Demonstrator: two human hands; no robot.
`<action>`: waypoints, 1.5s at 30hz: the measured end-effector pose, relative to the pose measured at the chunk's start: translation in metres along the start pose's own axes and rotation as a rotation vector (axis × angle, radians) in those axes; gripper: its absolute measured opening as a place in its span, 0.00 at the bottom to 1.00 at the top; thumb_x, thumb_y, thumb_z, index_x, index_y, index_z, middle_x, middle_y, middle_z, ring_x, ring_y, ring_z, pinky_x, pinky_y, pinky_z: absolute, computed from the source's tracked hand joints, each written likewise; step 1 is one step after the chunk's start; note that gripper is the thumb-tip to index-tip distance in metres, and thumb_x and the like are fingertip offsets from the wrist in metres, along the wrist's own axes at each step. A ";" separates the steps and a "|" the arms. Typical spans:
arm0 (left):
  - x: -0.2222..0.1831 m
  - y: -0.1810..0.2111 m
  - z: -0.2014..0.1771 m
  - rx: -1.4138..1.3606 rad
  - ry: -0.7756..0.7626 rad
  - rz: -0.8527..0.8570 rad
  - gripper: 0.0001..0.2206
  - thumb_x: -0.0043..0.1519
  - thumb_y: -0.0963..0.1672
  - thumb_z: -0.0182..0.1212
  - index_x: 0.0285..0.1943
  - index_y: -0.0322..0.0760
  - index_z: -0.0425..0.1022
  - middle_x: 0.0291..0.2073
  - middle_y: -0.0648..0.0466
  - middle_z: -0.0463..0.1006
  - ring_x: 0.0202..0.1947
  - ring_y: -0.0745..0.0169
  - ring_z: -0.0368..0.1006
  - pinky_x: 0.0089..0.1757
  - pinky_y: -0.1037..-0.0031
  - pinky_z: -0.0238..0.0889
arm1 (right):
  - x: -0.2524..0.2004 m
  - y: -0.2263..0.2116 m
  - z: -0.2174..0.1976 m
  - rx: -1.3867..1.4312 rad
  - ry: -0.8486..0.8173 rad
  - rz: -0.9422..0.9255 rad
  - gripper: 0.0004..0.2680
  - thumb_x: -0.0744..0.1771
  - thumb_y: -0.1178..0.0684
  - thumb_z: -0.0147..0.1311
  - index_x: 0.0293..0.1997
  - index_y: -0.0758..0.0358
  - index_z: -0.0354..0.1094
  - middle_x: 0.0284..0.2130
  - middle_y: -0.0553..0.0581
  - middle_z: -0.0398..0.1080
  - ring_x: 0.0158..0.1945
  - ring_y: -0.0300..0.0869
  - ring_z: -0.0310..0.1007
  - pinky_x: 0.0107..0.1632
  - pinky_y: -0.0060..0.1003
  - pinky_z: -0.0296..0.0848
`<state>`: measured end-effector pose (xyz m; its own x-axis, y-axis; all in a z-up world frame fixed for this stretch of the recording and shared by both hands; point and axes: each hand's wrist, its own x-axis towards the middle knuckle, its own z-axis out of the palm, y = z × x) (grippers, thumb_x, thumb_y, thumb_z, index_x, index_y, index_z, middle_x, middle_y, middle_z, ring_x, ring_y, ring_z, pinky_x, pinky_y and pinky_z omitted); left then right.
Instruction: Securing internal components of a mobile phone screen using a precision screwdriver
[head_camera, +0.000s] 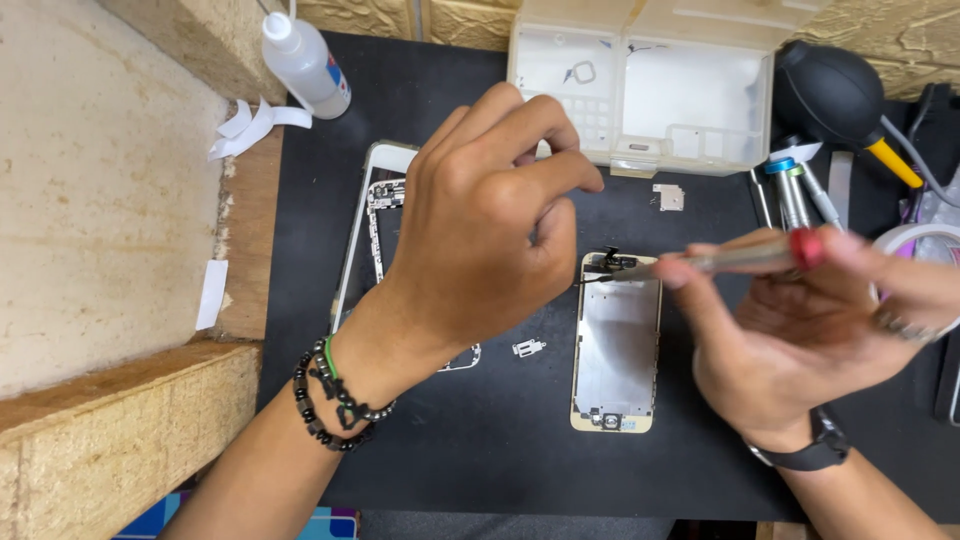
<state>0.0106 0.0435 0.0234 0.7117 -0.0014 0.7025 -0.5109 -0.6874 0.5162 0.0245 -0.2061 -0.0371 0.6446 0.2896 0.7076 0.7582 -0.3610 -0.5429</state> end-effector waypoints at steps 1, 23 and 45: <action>0.000 0.000 0.000 -0.004 -0.004 0.007 0.14 0.46 0.30 0.48 0.32 0.30 0.78 0.31 0.53 0.69 0.32 0.51 0.61 0.31 0.63 0.51 | 0.014 -0.009 0.000 -0.005 0.007 0.002 0.52 0.65 0.82 0.79 0.80 0.34 0.30 0.42 0.92 0.73 0.37 0.67 0.81 0.42 0.58 0.85; 0.006 0.012 0.009 -0.116 -0.359 0.061 0.10 0.63 0.40 0.74 0.49 0.36 0.77 0.42 0.56 0.80 0.43 0.51 0.70 0.40 0.64 0.57 | 0.058 -0.007 -0.013 0.205 0.048 0.403 0.23 0.71 0.76 0.61 0.62 0.69 0.42 0.33 0.71 0.66 0.30 0.50 0.71 0.39 0.40 0.79; 0.002 0.017 0.016 0.019 -0.158 0.226 0.04 0.65 0.39 0.72 0.39 0.35 0.81 0.37 0.56 0.82 0.36 0.48 0.71 0.34 0.64 0.52 | 0.058 -0.012 -0.011 0.181 0.098 0.402 0.24 0.70 0.76 0.65 0.58 0.64 0.43 0.39 0.69 0.60 0.33 0.48 0.72 0.38 0.38 0.80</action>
<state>0.0109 0.0207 0.0254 0.6479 -0.2686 0.7128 -0.6571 -0.6703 0.3447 0.0515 -0.1946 0.0154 0.8858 0.0693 0.4588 0.4598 -0.2643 -0.8478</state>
